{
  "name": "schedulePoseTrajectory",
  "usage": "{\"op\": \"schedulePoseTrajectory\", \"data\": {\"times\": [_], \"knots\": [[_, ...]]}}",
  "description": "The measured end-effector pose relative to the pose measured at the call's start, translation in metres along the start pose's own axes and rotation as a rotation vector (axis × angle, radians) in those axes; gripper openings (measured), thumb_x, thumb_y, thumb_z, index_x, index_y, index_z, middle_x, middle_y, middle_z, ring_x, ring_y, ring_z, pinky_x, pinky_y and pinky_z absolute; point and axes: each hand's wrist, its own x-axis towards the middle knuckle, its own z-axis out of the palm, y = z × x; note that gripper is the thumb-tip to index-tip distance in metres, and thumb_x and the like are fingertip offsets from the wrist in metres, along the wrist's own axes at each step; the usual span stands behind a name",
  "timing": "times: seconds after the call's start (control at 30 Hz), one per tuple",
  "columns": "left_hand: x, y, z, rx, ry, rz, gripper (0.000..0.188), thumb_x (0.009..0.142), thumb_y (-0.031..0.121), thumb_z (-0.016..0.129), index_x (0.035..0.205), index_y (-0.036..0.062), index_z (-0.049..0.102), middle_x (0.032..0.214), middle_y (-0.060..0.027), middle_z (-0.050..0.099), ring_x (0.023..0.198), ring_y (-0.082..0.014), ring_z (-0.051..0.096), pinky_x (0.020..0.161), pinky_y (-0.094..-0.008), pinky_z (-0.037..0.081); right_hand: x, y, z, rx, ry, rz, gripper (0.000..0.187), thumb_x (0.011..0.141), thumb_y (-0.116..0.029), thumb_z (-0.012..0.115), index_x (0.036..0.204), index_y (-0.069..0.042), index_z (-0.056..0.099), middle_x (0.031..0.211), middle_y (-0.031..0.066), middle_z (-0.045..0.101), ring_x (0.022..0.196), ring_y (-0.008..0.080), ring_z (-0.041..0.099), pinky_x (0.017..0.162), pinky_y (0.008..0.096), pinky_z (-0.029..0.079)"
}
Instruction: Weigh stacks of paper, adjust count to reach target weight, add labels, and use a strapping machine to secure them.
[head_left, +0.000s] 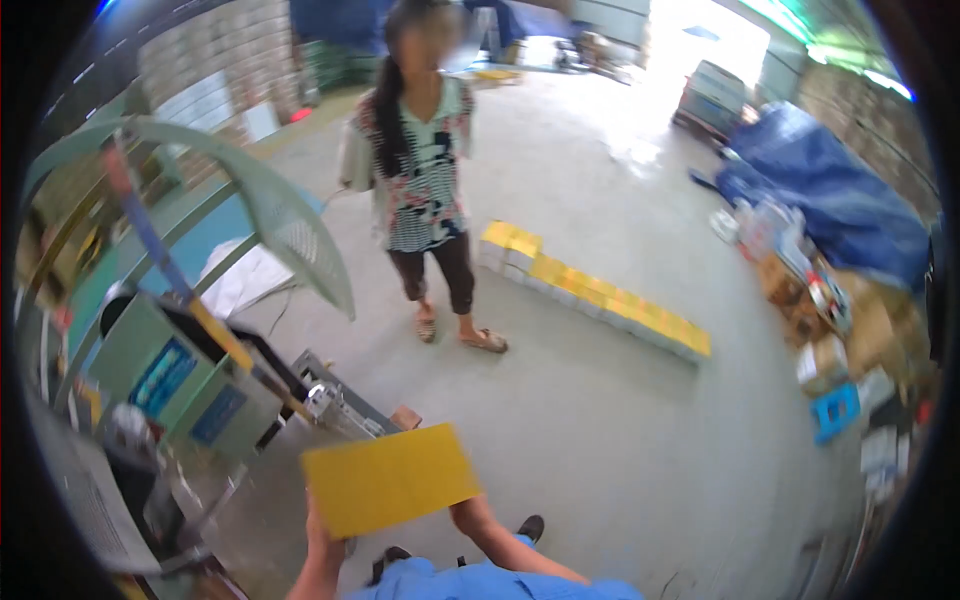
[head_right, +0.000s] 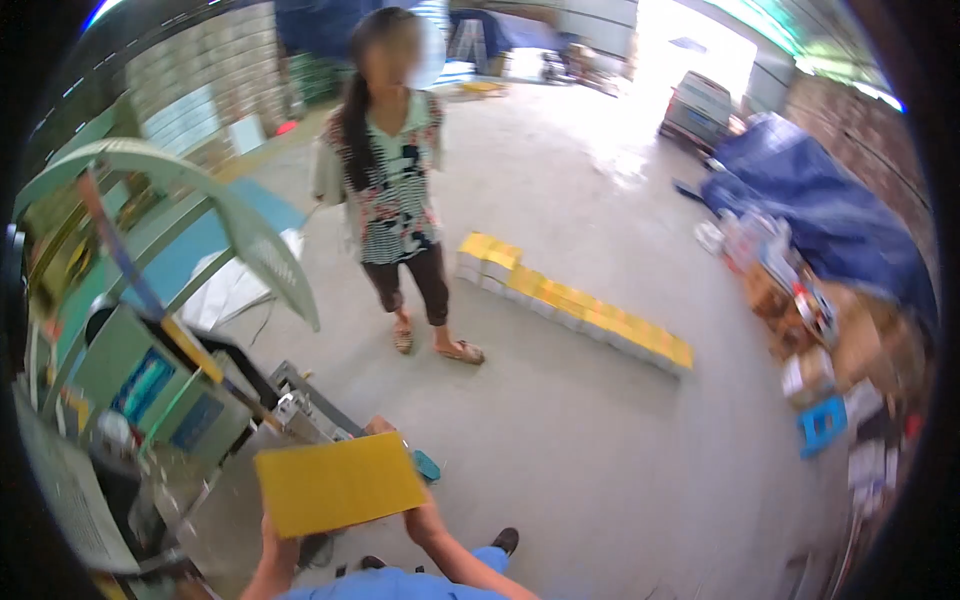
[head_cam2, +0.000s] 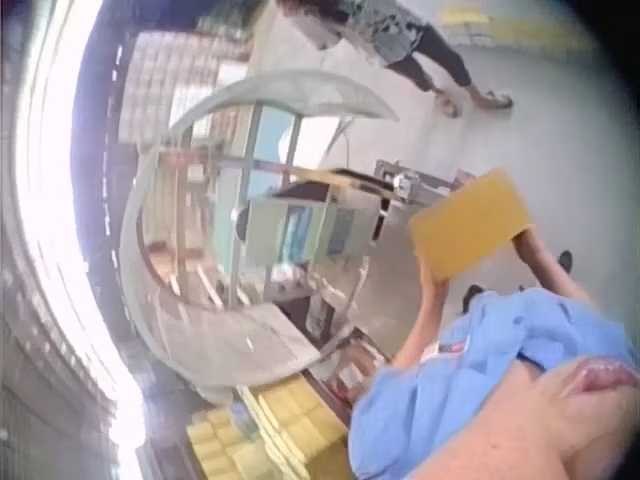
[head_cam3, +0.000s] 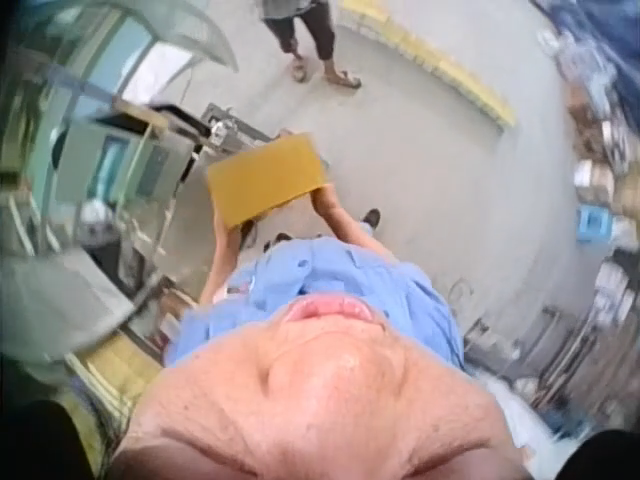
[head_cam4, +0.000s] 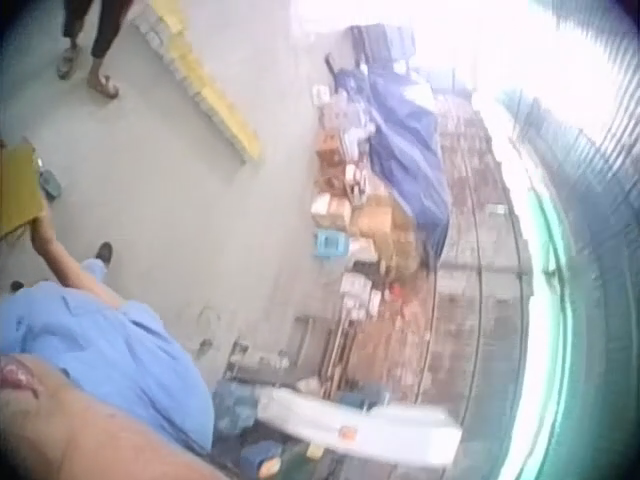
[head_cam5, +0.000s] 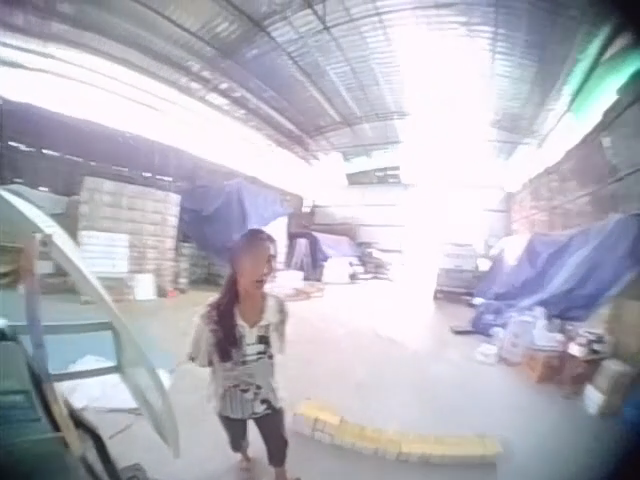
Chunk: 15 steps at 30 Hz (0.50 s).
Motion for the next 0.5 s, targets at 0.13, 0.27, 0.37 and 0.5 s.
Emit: {"op": "schedulePoseTrajectory", "data": {"times": [0.13, 0.27, 0.37, 0.5], "knots": [[0.05, -0.04, 0.144, 0.298, -0.265, 0.253, 0.053, 0.106, 0.038, 0.027, 0.137, -0.0015, 0.043, 0.136, -0.0158, 0.048, 0.131, -0.0245, 0.04, 0.113, -0.0356, 0.026, 0.002, -0.106, -0.121, -0.077, 0.056, -0.185, 0.05, 0.094, -0.043, 0.056, 0.126, -0.005, 0.056, 0.126, 0.0068, 0.06, 0.119, 0.0189, 0.053, 0.1, 0.0383, 0.042], [0.042, -0.006, 0.263, 0.777, -0.352, 0.538, 0.046, 0.103, 0.025, 0.038, 0.134, -0.0096, 0.041, 0.142, -0.0263, 0.041, 0.137, -0.0374, 0.036, 0.113, -0.0435, 0.027, -0.001, -0.215, -0.146, 0.11, 0.095, -0.053, 0.048, 0.096, -0.037, 0.05, 0.128, -0.002, 0.053, 0.126, 0.0112, 0.059, 0.119, 0.0265, 0.054, 0.101, 0.0455, 0.042], [0.055, -0.022, 0.324, 0.967, -0.333, 0.817, 0.043, 0.099, 0.017, 0.046, 0.132, -0.0107, 0.043, 0.138, -0.0337, 0.042, 0.13, -0.0461, 0.041, 0.11, -0.0495, 0.033, 0.02, -0.24, -0.19, 0.213, 0.16, 0.017, 0.05, 0.096, -0.038, 0.05, 0.133, -0.004, 0.05, 0.132, 0.0101, 0.055, 0.122, 0.0274, 0.05, 0.104, 0.0462, 0.038], [0.104, -0.033, 0.369, 0.49, -0.319, 0.258, 0.053, 0.103, 0.028, 0.036, 0.143, -0.0067, 0.036, 0.145, -0.0201, 0.043, 0.136, -0.0269, 0.04, 0.113, -0.0351, 0.029, 0.073, -0.275, -0.212, 0.161, 0.164, 0.19, 0.046, 0.097, -0.031, 0.049, 0.134, -0.004, 0.05, 0.136, 0.0091, 0.053, 0.124, 0.0264, 0.049, 0.104, 0.0429, 0.038]]}}
